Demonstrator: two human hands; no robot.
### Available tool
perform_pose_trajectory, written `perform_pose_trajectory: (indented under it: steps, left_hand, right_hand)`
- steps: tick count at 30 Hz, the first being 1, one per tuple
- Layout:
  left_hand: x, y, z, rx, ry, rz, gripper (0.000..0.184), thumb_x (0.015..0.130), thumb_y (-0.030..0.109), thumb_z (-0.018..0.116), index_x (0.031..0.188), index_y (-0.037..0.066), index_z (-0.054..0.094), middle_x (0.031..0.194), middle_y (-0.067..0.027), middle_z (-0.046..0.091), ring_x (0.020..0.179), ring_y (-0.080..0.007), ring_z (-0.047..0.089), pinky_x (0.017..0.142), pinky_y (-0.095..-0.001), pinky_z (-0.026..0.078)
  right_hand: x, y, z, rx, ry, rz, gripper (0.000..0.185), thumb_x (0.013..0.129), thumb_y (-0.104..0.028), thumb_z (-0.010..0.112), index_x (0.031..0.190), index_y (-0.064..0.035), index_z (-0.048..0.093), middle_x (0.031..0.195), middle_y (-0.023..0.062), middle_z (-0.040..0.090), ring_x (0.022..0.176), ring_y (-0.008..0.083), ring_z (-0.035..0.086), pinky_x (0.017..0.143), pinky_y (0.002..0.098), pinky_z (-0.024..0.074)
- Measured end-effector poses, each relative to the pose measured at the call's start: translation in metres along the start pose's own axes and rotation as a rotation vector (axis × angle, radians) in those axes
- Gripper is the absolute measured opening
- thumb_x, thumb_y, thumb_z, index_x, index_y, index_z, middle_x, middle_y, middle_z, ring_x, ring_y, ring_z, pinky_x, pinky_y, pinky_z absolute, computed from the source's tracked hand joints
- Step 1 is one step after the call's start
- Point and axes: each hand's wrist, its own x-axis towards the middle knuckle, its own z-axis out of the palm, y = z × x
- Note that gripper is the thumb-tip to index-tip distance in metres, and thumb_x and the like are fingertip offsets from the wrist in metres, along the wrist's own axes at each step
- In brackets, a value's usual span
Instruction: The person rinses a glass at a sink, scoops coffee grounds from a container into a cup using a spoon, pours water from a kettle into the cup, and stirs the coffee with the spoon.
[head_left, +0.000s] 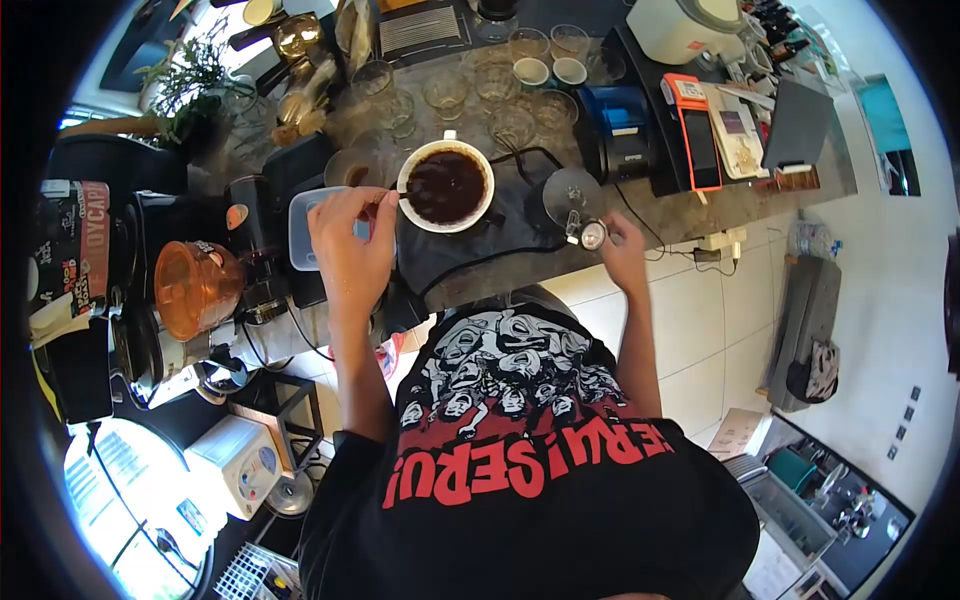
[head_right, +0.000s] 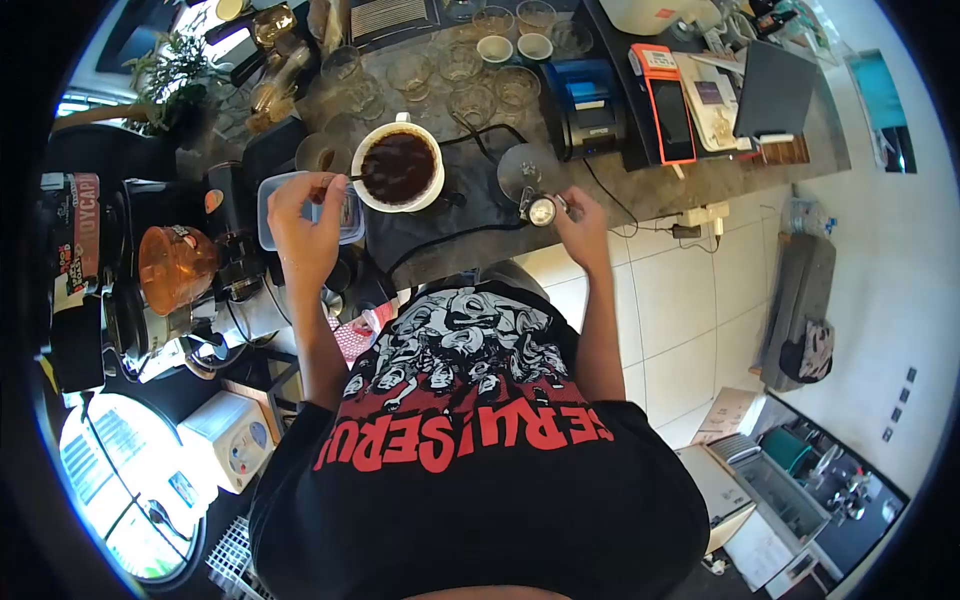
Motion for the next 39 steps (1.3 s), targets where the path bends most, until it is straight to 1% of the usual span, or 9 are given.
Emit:
perform_pose_trajectory:
  steps: [2, 8, 15, 22, 25, 31, 32, 35, 39]
  left_hand:
    - [-0.001, 0.006, 0.001, 0.012, 0.040, 0.034, 0.011, 0.091, 0.013, 0.083, 0.088, 0.007, 0.074, 0.077, -0.0036, 0.066, 0.077, -0.0233, 0.062, 0.088, -0.0394, 0.042]
    - [-0.001, 0.019, 0.007, 0.069, 0.051, 0.127, 0.010, 0.085, 0.010, 0.086, 0.087, 0.008, 0.076, 0.078, -0.0036, 0.068, 0.080, -0.0253, 0.062, 0.088, -0.0392, 0.043]
    - [0.000, 0.033, 0.015, 0.033, 0.023, 0.155, 0.013, 0.081, 0.010, 0.089, 0.089, 0.006, 0.079, 0.078, -0.0044, 0.069, 0.079, -0.0261, 0.062, 0.079, -0.0393, 0.044]
    - [0.000, 0.047, 0.030, 0.033, 0.088, 0.144, 0.020, 0.080, 0.011, 0.088, 0.079, 0.007, 0.069, 0.073, -0.0032, 0.065, 0.076, -0.0267, 0.061, 0.074, -0.0394, 0.044]
    - [-0.009, 0.048, 0.038, 0.026, 0.157, 0.106, 0.016, 0.083, 0.009, 0.086, 0.080, 0.007, 0.070, 0.074, -0.0032, 0.065, 0.075, -0.0270, 0.060, 0.073, -0.0395, 0.044]
    - [-0.053, 0.044, 0.057, -0.095, 0.367, -0.080, 0.015, 0.084, 0.007, 0.086, 0.080, 0.008, 0.071, 0.075, -0.0030, 0.066, 0.068, -0.0245, 0.061, 0.064, -0.0376, 0.044]
    - [-0.063, 0.043, 0.061, -0.125, 0.388, -0.145, 0.015, 0.086, 0.005, 0.085, 0.081, 0.005, 0.071, 0.075, -0.0057, 0.066, 0.065, -0.0242, 0.061, 0.062, -0.0369, 0.046]
    - [-0.100, 0.022, 0.090, -0.175, 0.455, -0.396, 0.015, 0.088, 0.006, 0.084, 0.081, 0.003, 0.071, 0.076, -0.0087, 0.066, 0.065, -0.0255, 0.062, 0.064, -0.0369, 0.049]
    - [-0.138, -0.012, 0.119, -0.079, 0.456, -0.600, 0.012, 0.091, 0.008, 0.082, 0.087, 0.002, 0.072, 0.081, -0.0108, 0.067, 0.072, -0.0275, 0.064, 0.069, -0.0384, 0.051]
  right_hand:
    - [0.001, -0.027, -0.035, -0.158, -0.084, -0.025, 0.024, 0.096, -0.019, 0.078, 0.101, 0.0032, 0.072, 0.095, 0.0130, 0.075, 0.089, 0.0234, 0.070, 0.087, 0.0348, 0.0541]
    - [0.038, -0.109, -0.065, 0.120, -0.030, -0.058, 0.015, 0.097, -0.011, 0.076, 0.102, 0.0023, 0.071, 0.086, 0.0071, 0.069, 0.087, 0.0139, 0.065, 0.083, 0.0300, 0.0518]
    - [0.084, -0.201, 0.028, 0.045, -0.606, -0.571, 0.022, 0.088, -0.016, 0.084, 0.102, -0.0035, 0.072, 0.101, 0.0108, 0.070, 0.100, 0.0303, 0.069, 0.089, 0.0414, 0.0537]
    - [0.120, -0.198, 0.089, -0.172, -0.878, -0.948, 0.019, 0.078, -0.009, 0.077, 0.095, -0.0032, 0.071, 0.094, 0.0113, 0.066, 0.097, 0.0364, 0.065, 0.084, 0.0478, 0.0517]
    - [0.127, -0.187, 0.094, -0.067, -0.862, -0.898, 0.014, 0.082, -0.008, 0.077, 0.092, -0.0013, 0.071, 0.089, 0.0130, 0.067, 0.089, 0.0376, 0.065, 0.080, 0.0465, 0.0526]
    - [0.153, -0.200, 0.074, -0.018, -0.977, -0.501, 0.017, 0.093, -0.009, 0.077, 0.107, -0.0003, 0.079, 0.091, 0.0132, 0.076, 0.085, 0.0265, 0.072, 0.081, 0.0366, 0.0544]
    - [0.161, -0.195, 0.074, 0.006, -0.973, -0.572, 0.023, 0.094, -0.008, 0.077, 0.116, -0.0011, 0.079, 0.094, 0.0122, 0.077, 0.088, 0.0214, 0.072, 0.082, 0.0338, 0.0541]
    - [0.170, -0.191, 0.070, 0.040, -0.969, -0.430, 0.020, 0.097, -0.009, 0.076, 0.113, 0.0024, 0.079, 0.093, 0.0110, 0.074, 0.090, 0.0177, 0.070, 0.085, 0.0312, 0.0509]
    - [0.179, -0.185, 0.071, -0.109, -0.890, -0.542, 0.021, 0.100, -0.012, 0.074, 0.111, 0.0055, 0.076, 0.087, 0.0114, 0.069, 0.084, 0.0154, 0.065, 0.079, 0.0322, 0.0505]
